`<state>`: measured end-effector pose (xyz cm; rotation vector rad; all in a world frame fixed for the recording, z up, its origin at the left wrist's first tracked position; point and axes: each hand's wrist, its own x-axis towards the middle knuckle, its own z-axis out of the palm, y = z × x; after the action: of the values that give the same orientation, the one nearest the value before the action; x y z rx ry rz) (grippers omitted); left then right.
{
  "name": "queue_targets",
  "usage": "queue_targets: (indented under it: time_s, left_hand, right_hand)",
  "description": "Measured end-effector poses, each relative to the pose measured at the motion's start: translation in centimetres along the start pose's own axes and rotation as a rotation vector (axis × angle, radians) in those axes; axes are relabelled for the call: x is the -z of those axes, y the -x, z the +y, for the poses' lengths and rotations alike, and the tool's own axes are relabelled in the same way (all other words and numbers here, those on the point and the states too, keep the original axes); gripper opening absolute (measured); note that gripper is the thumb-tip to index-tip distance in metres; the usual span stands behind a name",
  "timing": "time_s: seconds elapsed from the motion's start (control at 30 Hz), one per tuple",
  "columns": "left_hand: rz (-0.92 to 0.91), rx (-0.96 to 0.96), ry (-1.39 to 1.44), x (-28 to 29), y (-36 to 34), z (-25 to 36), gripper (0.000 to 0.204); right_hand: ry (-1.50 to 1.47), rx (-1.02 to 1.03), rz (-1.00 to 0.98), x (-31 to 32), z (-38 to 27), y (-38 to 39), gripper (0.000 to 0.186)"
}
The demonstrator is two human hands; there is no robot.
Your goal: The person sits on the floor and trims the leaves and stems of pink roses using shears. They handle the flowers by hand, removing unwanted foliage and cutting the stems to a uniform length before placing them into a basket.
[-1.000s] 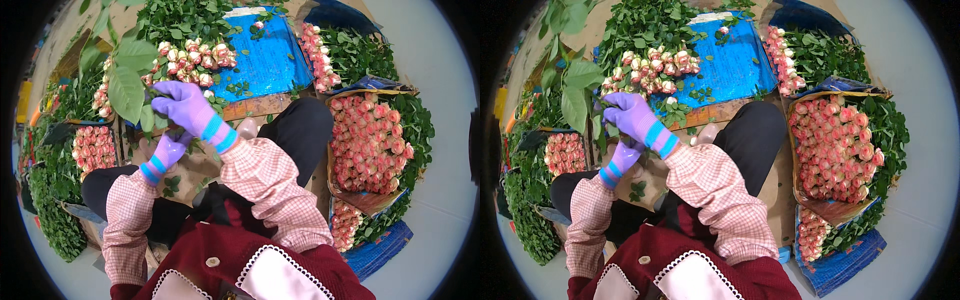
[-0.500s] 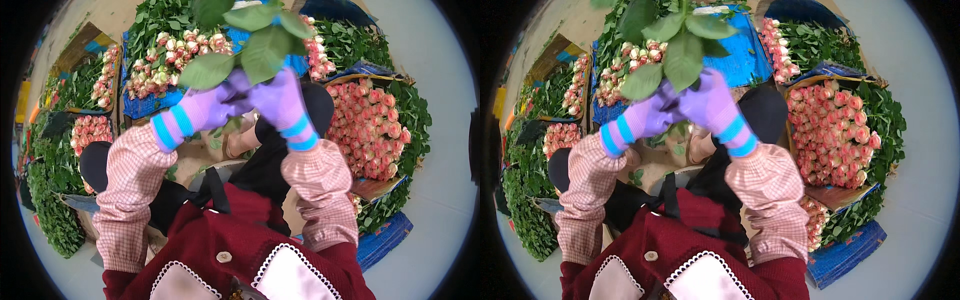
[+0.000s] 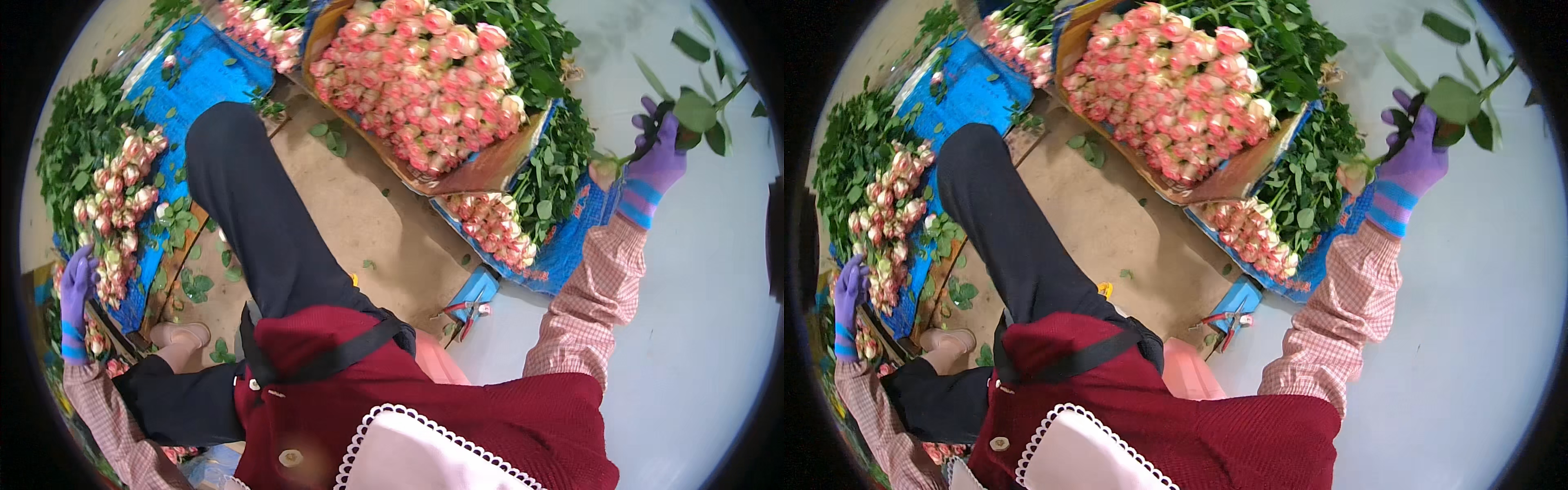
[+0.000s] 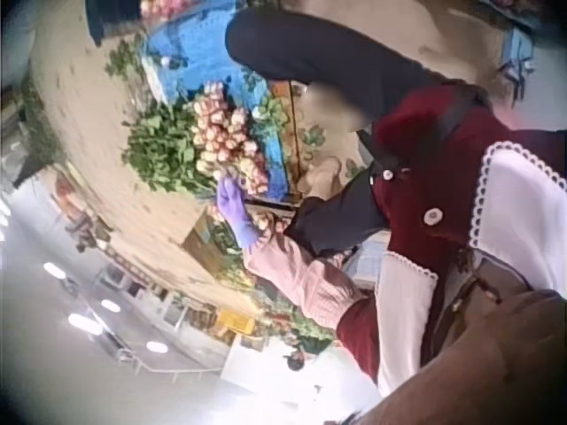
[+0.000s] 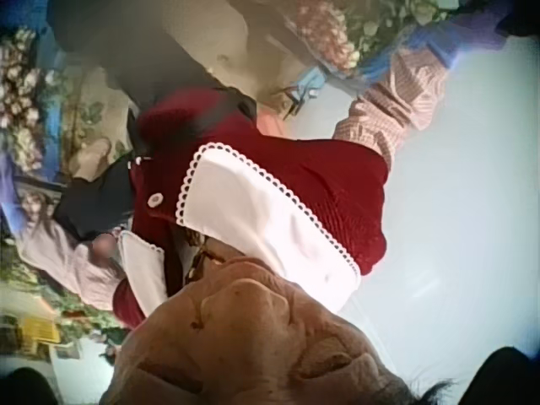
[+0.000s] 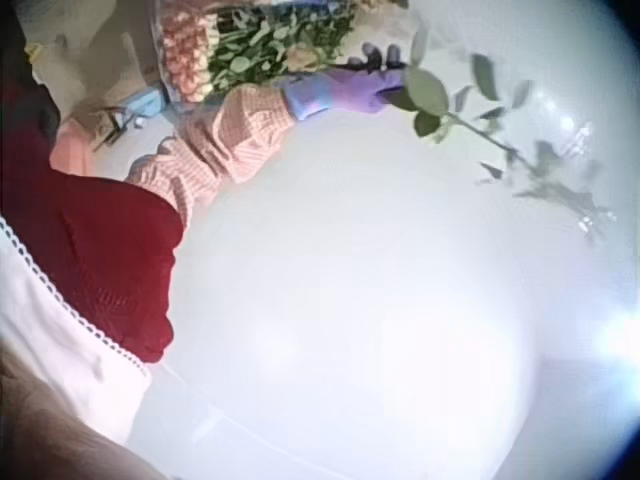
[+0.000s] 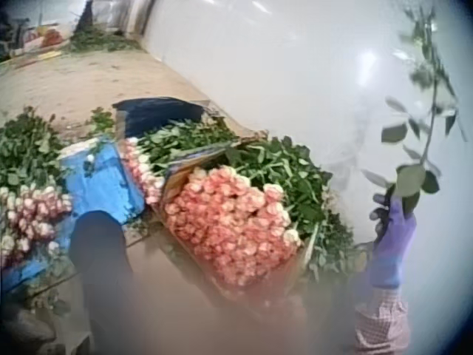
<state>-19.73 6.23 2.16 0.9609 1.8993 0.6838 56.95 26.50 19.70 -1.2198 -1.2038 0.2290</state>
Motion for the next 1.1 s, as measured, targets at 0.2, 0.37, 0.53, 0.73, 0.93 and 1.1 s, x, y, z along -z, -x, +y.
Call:
queue_targets:
  time_s: [0.2, 0.37, 0.53, 0.73, 0.93, 1.1]
  left_hand:
    - [0.068, 0.069, 0.033, 2.9, 0.2, -0.7, 0.038]
    - [0.067, 0.085, -0.076, 3.2, 0.7, 0.5, 0.037]
    - [0.169, 0.102, -0.197, 3.0, 2.5, 2.4, 0.035]
    - [0.186, -0.135, -0.236, 4.8, 3.8, 2.2, 0.041]
    - [0.421, -0.254, -0.254, 0.3, 3.6, 5.8, 0.049]
    - [0.466, -0.199, -0.196, -0.8, 2.8, 2.4, 0.052]
  right_hand:
    - [0.152, -0.465, 0.160, 13.3, 10.4, 1.9, 0.023]
    - [0.330, -1.112, -0.128, 20.5, 26.6, 9.0, 0.044]
    - [0.728, -0.680, 0.108, 22.7, 33.6, 12.6, 0.052]
    - [0.718, -0.094, 0.102, 9.9, 15.9, 6.2, 0.039]
    - [0.010, 0.155, -0.266, -6.6, 3.2, 6.2, 0.033]
    - [-0.137, 0.368, -0.976, -23.1, -4.6, 11.1, 0.032]
